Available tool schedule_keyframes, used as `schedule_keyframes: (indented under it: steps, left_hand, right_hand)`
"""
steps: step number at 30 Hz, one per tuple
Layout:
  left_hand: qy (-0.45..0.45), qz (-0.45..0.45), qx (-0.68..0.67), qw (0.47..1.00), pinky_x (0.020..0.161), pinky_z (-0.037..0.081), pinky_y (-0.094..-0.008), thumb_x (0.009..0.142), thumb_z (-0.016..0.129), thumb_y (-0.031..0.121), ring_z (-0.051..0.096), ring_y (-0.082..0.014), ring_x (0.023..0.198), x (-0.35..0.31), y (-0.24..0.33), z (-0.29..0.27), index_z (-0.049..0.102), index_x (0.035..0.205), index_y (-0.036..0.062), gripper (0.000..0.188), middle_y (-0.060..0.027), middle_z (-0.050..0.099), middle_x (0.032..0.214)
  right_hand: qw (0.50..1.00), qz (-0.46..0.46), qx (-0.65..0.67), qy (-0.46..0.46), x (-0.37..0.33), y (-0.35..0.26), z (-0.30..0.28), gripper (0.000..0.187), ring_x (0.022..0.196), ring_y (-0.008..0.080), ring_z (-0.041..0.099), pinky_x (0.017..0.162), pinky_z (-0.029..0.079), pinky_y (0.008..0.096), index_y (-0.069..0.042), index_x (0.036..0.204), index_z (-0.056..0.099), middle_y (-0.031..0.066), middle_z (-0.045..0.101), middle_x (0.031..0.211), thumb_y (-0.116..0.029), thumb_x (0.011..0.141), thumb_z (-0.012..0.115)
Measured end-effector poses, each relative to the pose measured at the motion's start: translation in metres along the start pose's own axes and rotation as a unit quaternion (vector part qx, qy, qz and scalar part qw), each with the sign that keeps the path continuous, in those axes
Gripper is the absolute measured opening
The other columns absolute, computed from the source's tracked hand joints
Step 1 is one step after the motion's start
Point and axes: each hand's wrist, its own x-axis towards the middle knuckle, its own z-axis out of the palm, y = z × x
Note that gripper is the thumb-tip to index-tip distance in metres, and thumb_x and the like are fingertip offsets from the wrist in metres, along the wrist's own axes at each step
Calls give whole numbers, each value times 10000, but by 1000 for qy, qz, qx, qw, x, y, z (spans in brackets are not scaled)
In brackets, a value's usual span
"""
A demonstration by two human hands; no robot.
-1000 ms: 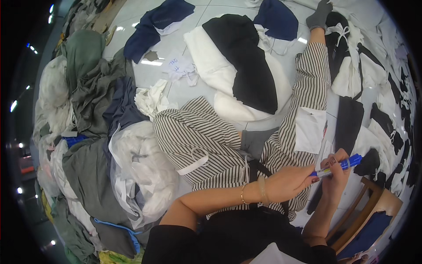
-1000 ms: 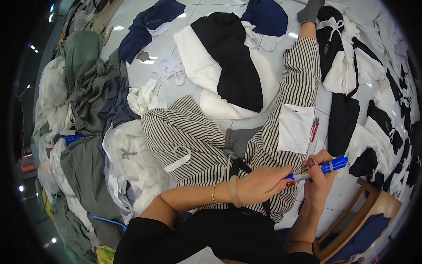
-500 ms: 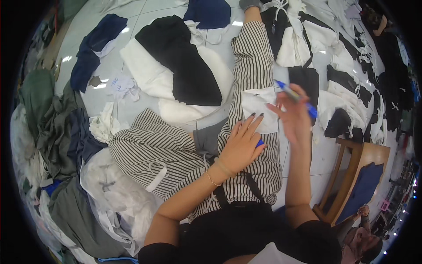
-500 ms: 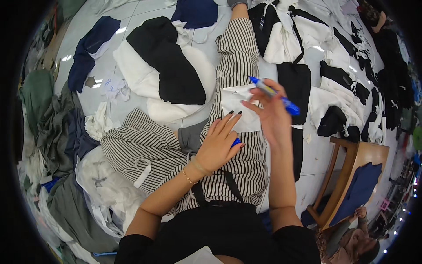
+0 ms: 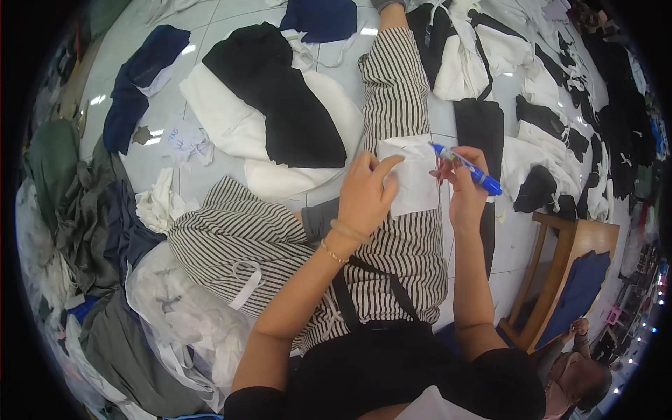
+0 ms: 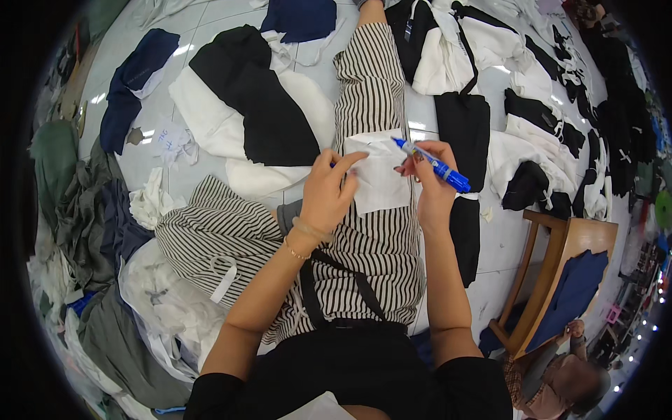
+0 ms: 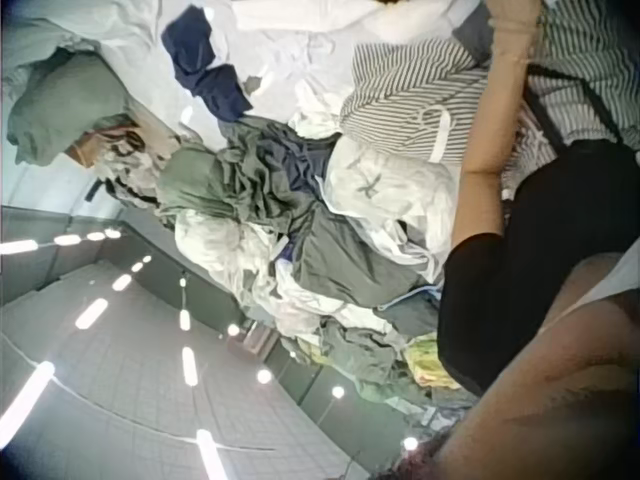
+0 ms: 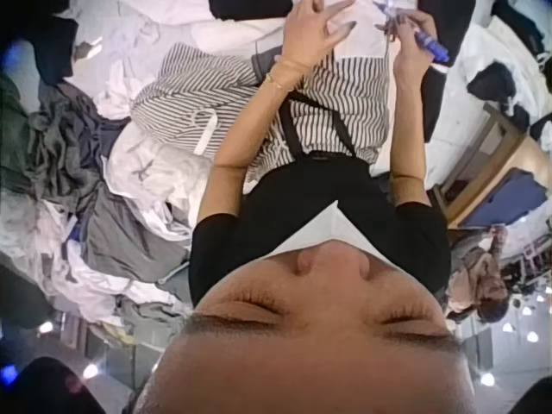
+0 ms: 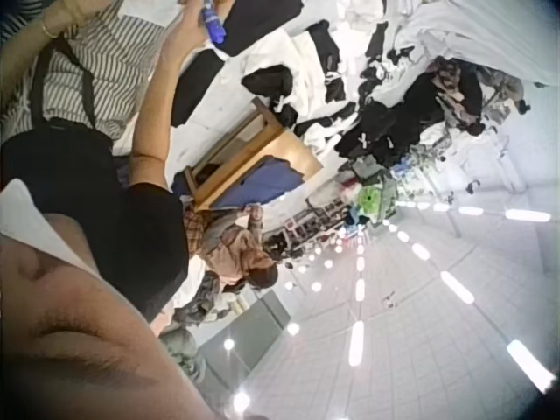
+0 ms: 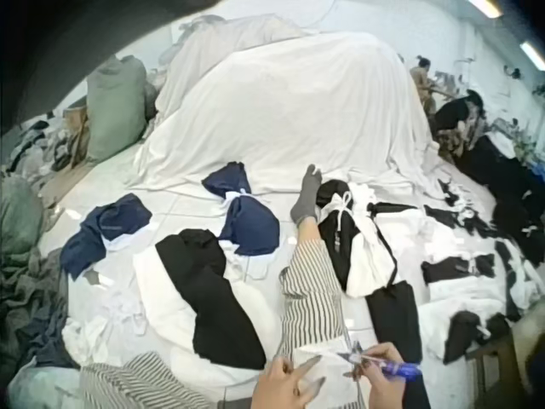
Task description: The person sits on the floor and bundles folded garments with white ribbons. They write on small white tags with a blue marker and attach the tags to the bundles. The person handles several dark-colored garments and places the finished bundles aside.
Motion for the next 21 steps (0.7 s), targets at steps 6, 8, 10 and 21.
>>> schedule_keyframes:
  steps: [6,8,10,21]
  left_hand:
    - [-42,11,119,992,840,386,-398,665,825,371,450,-285,1068,12,-10,11,628,1303,297,671,-87,435,1166]
    - [-38,2,110,993,846,384,-398,645,836,359,443,-288,1092,11,-12,12,622,1307,313,698,-83,418,1195]
    - [-37,-2,109,993,844,385,-394,637,838,353,447,-287,1098,11,-12,15,613,1313,323,713,-85,416,1199]
    - [-59,-38,85,994,901,367,-424,633,840,316,429,-288,1157,12,-8,12,606,1306,320,713,-88,424,1209]
  right_hand:
    - [985,1,-172,-23,-19,-2,13,125,779,107,601,722,494,239,19,980,566,70,625,885,26,858,593]
    - [971,-11,-235,-49,-21,-2,20,133,769,100,602,713,482,231,18,978,563,71,643,875,18,851,603]
    - [964,-19,-260,-48,-20,1,22,153,762,106,614,705,488,244,14,967,570,89,657,845,7,823,623]
    - [949,-42,-307,-49,-15,6,30,199,782,165,650,719,507,278,8,992,594,120,659,870,-50,814,660]
